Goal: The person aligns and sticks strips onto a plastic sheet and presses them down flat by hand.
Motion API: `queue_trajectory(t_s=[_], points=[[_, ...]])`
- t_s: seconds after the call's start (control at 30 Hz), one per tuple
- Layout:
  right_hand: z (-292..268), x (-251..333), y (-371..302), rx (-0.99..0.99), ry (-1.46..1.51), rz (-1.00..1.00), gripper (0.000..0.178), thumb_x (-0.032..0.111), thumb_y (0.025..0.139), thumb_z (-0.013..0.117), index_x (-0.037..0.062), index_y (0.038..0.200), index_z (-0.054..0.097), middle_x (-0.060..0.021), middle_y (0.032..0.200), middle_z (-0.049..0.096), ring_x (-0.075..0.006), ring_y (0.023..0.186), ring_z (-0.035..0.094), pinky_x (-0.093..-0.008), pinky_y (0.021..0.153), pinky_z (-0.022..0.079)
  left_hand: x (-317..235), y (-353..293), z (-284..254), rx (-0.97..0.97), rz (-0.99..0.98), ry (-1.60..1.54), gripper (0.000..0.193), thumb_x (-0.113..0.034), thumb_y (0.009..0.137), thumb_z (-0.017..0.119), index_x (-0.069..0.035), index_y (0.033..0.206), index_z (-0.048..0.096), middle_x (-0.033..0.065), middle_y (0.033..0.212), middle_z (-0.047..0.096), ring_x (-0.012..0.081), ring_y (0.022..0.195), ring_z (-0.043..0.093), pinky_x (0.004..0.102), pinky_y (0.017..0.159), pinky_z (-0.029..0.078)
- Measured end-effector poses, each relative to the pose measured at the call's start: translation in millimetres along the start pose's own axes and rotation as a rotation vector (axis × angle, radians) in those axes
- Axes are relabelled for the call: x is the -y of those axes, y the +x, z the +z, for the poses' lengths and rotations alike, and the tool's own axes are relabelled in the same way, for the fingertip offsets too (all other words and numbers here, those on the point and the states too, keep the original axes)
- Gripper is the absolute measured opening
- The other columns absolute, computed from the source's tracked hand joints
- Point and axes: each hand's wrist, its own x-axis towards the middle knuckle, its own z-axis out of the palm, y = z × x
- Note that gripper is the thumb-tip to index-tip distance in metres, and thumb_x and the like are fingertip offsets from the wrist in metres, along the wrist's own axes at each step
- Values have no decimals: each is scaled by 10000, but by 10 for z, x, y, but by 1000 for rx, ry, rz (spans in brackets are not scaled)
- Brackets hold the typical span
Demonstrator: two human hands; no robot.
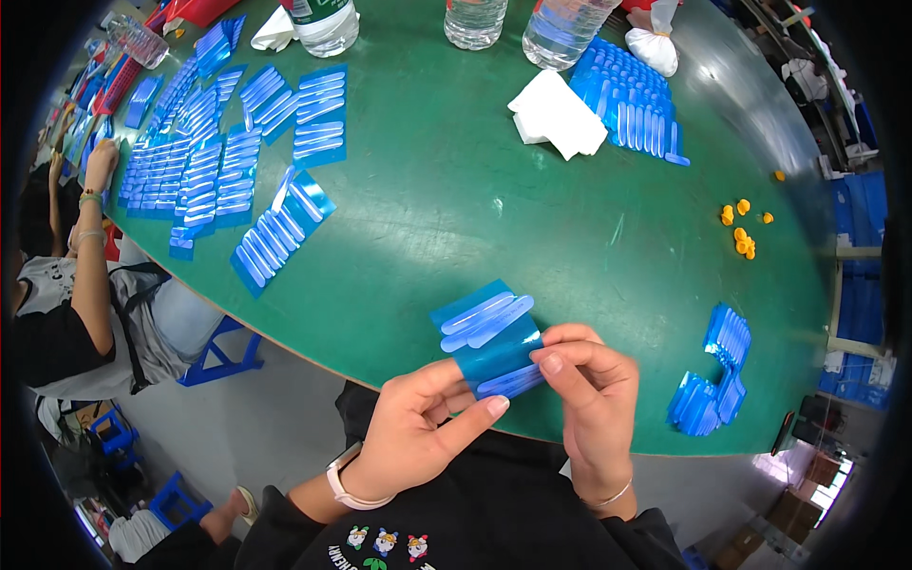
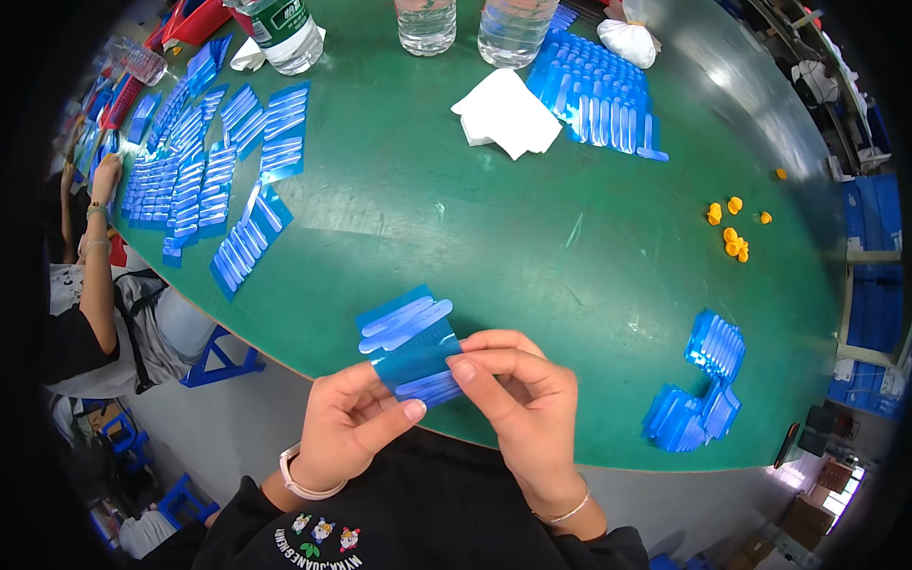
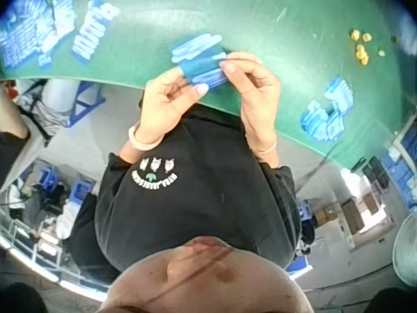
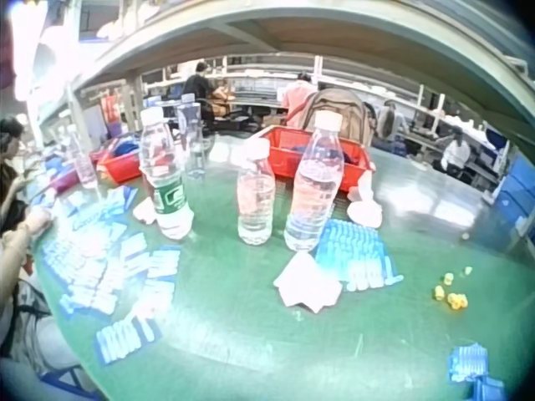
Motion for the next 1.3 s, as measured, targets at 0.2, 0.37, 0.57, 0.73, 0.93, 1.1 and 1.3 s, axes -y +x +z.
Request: queue_trajectory(t_s=[0.2,0.37,0.57,0.73,0.93,1.1,1.3], points=[[21,-47,-21,-48,-37,-5,63,14,788,634,-22,831,663,-83,937,586,-128,830,534,-250,764,401,21,34,-4,0,-1,11,314,18,865,559,76,1169,510,99,1097,585,137,997,562,257,853,466],[5,-65,-15,-61,-54,-19,67,15,784,642,-23,834,665,-80,926,588,-127,831,529,-251,757,397,63,35,-7,-20,13,-24,285,9,875,549,76,1151,527,98,1070,598,118,971,562,242,831,468],[-7,-103,-18,-39,-50,-47,72,5,792,644,-24,854,668,-83,944,587,-122,829,540,-245,750,423,93,18,-19,-66,26,18,254,3,877,550,78,1120,553,90,1018,616,88,900,572,213,770,475],[-2,-104,-20,-15,-63,-77,79,-8,802,643,-27,875,667,-87,969,586,-115,826,549,-237,739,448,65,20,-4,-82,32,80,239,-1,874,558,77,1099,569,84,990,621,68,854,569,196,725,473],[32,-95,-23,-61,-75,-49,51,8,782,646,-19,820,666,-82,928,585,-122,830,532,-244,751,406,116,19,3,-145,61,79,194,-10,864,581,79,1037,598,57,897,622,38,763,545,172,648,452],[23,-120,-44,-60,-201,-159,61,-22,774,647,-22,830,668,-84,915,591,-120,796,538,-229,709,419,105,11,-15,-174,59,177,129,-14,852,604,76,942,624,2,733,596,3,626,478,160,517,384],[61,-96,-76,-89,-336,-229,95,-17,765,663,-23,859,677,-92,927,597,-122,819,545,-221,702,432,100,50,85,-262,142,142,145,-1,847,604,67,975,619,19,735,632,-10,603,460,147,499,366]])
